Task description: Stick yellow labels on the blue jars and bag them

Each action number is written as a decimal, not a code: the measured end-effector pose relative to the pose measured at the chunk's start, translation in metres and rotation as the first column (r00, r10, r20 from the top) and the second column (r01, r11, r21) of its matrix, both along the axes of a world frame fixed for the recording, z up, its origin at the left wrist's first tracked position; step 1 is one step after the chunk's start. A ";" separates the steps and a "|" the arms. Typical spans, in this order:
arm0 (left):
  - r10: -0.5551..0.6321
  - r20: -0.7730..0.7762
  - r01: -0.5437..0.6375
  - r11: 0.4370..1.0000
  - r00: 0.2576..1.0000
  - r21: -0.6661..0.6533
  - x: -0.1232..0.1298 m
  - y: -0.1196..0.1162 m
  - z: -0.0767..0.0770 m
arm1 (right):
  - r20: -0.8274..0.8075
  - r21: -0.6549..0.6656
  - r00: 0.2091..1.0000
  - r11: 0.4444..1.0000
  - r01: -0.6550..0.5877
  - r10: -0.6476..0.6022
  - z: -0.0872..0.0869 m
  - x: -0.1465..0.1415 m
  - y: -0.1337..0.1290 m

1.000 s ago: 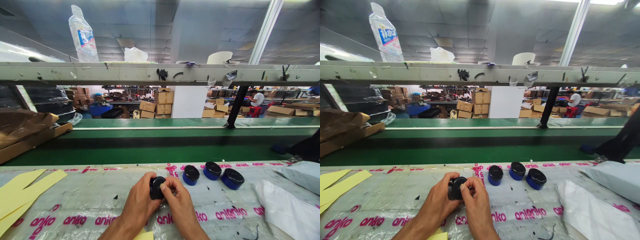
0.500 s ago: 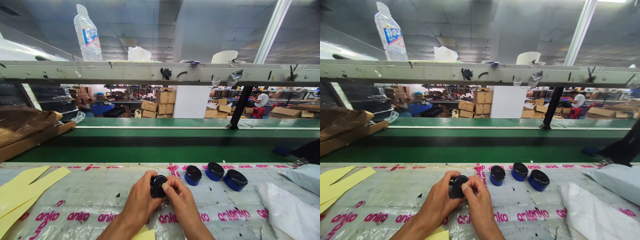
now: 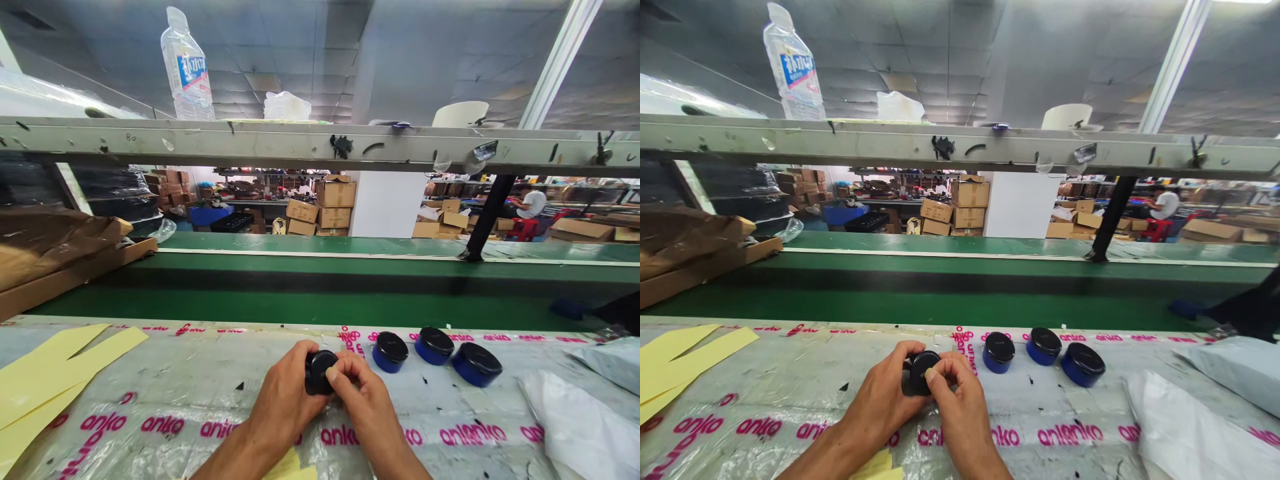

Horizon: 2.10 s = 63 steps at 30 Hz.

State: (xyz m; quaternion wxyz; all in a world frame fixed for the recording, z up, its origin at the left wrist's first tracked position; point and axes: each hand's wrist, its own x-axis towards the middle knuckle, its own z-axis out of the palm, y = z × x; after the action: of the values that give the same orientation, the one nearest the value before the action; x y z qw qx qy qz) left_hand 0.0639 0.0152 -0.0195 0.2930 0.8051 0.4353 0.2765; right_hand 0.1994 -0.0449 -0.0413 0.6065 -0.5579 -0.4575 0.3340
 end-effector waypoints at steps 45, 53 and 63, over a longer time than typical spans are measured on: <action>-0.009 -0.075 0.009 1.000 0.997 0.003 0.001 -0.006 0.002 | 0.023 -0.021 0.989 0.989 0.144 -0.143 -0.003 -0.006 -0.001; -0.029 -0.017 0.028 0.998 0.999 -0.053 0.001 -0.005 0.002 | -0.170 -0.104 0.964 0.976 0.189 -0.205 -0.007 -0.006 0.004; -0.142 0.073 0.149 0.983 0.987 -0.103 -0.002 -0.001 0.001 | -0.190 -0.075 0.968 0.986 0.149 -0.161 -0.010 -0.004 0.003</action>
State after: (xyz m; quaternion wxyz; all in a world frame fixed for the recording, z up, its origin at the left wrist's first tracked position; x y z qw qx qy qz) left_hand 0.0622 0.0138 -0.0185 0.3698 0.8081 0.3799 0.2567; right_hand 0.1956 -0.0417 -0.0509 0.6557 -0.5744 -0.3404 0.3525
